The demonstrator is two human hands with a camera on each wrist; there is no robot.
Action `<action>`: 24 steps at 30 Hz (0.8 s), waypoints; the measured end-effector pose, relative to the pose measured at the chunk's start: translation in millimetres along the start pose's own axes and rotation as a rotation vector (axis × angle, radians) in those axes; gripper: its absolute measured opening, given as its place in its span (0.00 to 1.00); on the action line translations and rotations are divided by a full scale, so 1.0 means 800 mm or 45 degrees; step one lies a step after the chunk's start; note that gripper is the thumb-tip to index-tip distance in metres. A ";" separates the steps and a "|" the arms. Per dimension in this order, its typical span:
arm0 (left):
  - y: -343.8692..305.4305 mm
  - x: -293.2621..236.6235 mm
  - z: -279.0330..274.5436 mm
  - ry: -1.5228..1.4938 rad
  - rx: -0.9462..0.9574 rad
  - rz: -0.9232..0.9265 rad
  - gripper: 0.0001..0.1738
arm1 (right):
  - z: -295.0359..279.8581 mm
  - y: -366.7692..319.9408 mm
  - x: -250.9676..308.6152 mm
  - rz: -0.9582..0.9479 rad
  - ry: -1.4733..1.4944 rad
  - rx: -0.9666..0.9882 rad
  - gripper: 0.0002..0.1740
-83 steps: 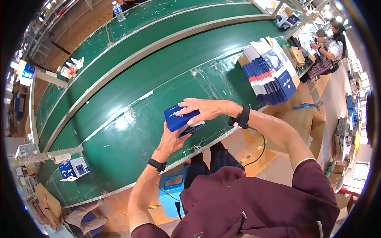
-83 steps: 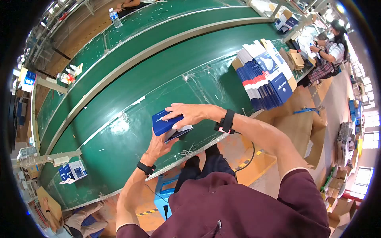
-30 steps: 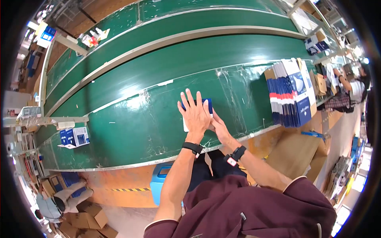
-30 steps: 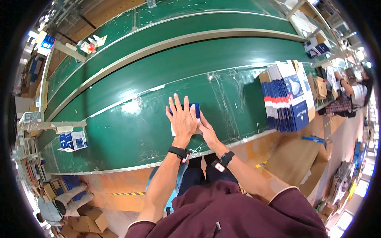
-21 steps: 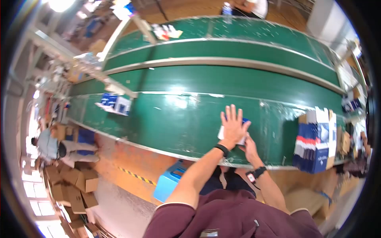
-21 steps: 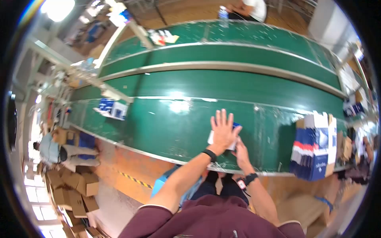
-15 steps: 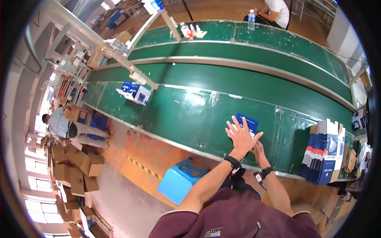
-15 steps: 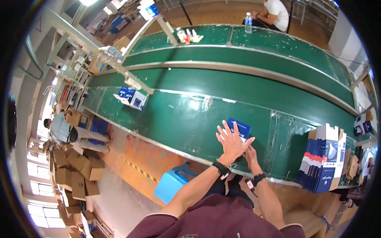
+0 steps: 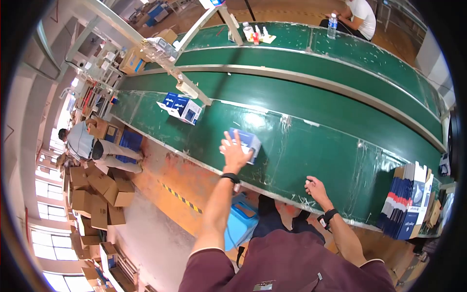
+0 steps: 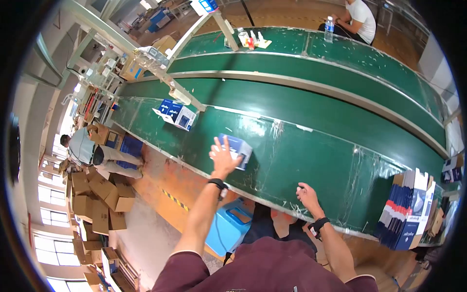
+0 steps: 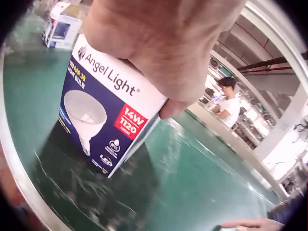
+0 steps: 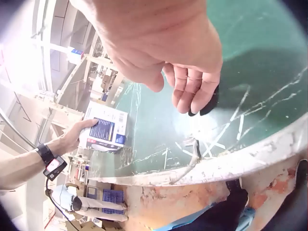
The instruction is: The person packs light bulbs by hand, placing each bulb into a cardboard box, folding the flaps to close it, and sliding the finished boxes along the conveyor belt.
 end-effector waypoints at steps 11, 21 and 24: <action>0.243 0.291 0.052 -0.111 0.140 -0.152 0.71 | 0.021 0.035 0.016 0.150 0.049 -0.325 0.13; 0.323 0.437 0.122 -1.288 -0.106 0.005 0.39 | 0.022 -0.016 0.045 0.066 -0.180 -0.185 0.17; 0.333 0.416 0.090 0.054 -0.854 0.178 0.36 | -0.018 -0.034 0.092 0.248 -0.404 -0.367 0.19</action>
Point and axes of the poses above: each hand's wrist, its own y-axis towards the middle knuckle, its own z-axis out of the palm, x = y × z, the point moved 8 cm from there along y, towards the middle knuckle, and after that the axes turned 2 degrees about -z, right-handed, at the moved point
